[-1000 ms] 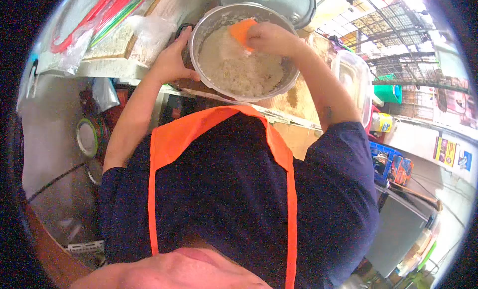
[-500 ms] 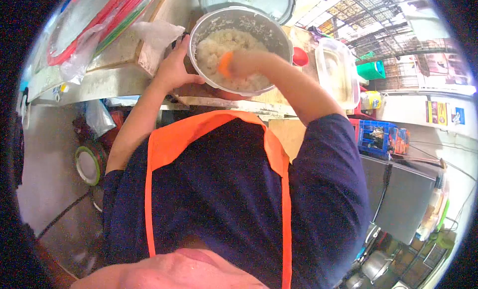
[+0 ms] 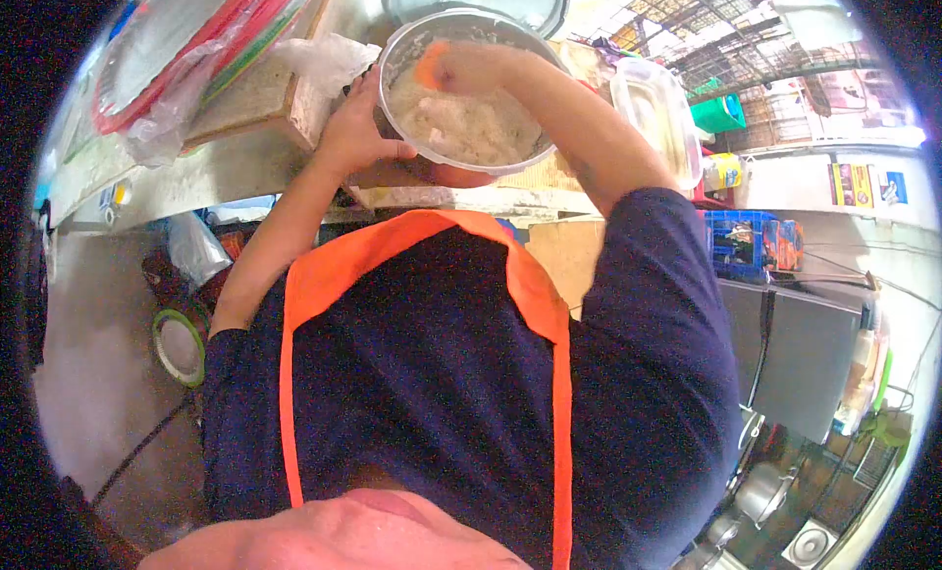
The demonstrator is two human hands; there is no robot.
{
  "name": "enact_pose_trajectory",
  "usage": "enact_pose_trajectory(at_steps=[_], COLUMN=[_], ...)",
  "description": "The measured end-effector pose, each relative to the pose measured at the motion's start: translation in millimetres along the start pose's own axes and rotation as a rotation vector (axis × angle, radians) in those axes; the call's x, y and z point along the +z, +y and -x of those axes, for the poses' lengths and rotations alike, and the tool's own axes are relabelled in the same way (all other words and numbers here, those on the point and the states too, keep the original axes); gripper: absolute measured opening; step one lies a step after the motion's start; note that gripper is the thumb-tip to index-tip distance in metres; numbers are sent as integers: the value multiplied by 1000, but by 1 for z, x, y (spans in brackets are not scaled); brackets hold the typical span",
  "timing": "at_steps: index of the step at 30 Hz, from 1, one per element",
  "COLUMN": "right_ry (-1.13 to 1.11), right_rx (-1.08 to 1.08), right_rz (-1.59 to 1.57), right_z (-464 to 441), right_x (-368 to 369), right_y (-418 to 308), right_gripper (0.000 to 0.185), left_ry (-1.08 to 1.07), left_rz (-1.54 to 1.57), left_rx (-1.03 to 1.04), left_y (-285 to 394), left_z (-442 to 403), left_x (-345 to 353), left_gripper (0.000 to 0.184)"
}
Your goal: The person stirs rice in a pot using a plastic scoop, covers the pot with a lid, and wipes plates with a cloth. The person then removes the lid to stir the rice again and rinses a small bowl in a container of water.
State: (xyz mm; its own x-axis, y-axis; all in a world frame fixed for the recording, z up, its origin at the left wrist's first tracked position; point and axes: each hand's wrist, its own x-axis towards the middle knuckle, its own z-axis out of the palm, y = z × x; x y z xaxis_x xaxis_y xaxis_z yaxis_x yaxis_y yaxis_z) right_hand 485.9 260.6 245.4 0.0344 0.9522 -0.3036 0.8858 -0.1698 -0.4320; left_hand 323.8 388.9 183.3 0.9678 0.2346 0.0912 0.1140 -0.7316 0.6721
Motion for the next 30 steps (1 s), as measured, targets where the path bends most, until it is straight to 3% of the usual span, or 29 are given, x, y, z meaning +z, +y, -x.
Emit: enact_pose_trajectory(at_steps=[2,3,5,6,9,12,14,15,16,19,21,22,25,27,30], right_ry=[93,100,-8,-106,-223,-93,-194,-295,-288,-278,-176,-164,-280,-250,-181], right_rx=[42,47,18,13,115,298,263,230,235,239,381,326,258,257,450], right_rz=[349,350,44,203,108,194,151,103,97,120,88,47,174,128,184], right_z=[-39,-37,-23,-25,5,18,21,23,22,24,29,29,21,28,38], right_x=[13,24,48,58,6,-18,37,58,54,15,-18,-15,49,31,0], right_y=[38,25,-12,6,0,25,39,43,46,40,16,9,12,26,38], right_gripper=[17,17,18,18,20,20,20,20,20,19,21,23,25,26,28], left_ry=[13,11,4,0,-8,-15,-25,76,175,212,100,-7,16,27,15], left_rz=[-3,-12,-22,-15,-15,-16,-10,-42,-74,-95,-48,-1,14,5,-10], left_rx=[6,-4,-3,2,-9,-22,-24,29,88,124,60,-4,48,46,17], left_y=[-1,-3,-2,1,0,3,3,0,-4,-14,-5,-2,-1,0,1], left_z=[1,0,-2,0,2,1,1,2,2,-2,-1,-1,1,1,4], left_x=[0,2,-1,-3,0,-3,-3,3,7,15,5,1,0,0,2], left_gripper=[123,123,123,123,122,121,121,113,106,107,114,121,121,121,120])
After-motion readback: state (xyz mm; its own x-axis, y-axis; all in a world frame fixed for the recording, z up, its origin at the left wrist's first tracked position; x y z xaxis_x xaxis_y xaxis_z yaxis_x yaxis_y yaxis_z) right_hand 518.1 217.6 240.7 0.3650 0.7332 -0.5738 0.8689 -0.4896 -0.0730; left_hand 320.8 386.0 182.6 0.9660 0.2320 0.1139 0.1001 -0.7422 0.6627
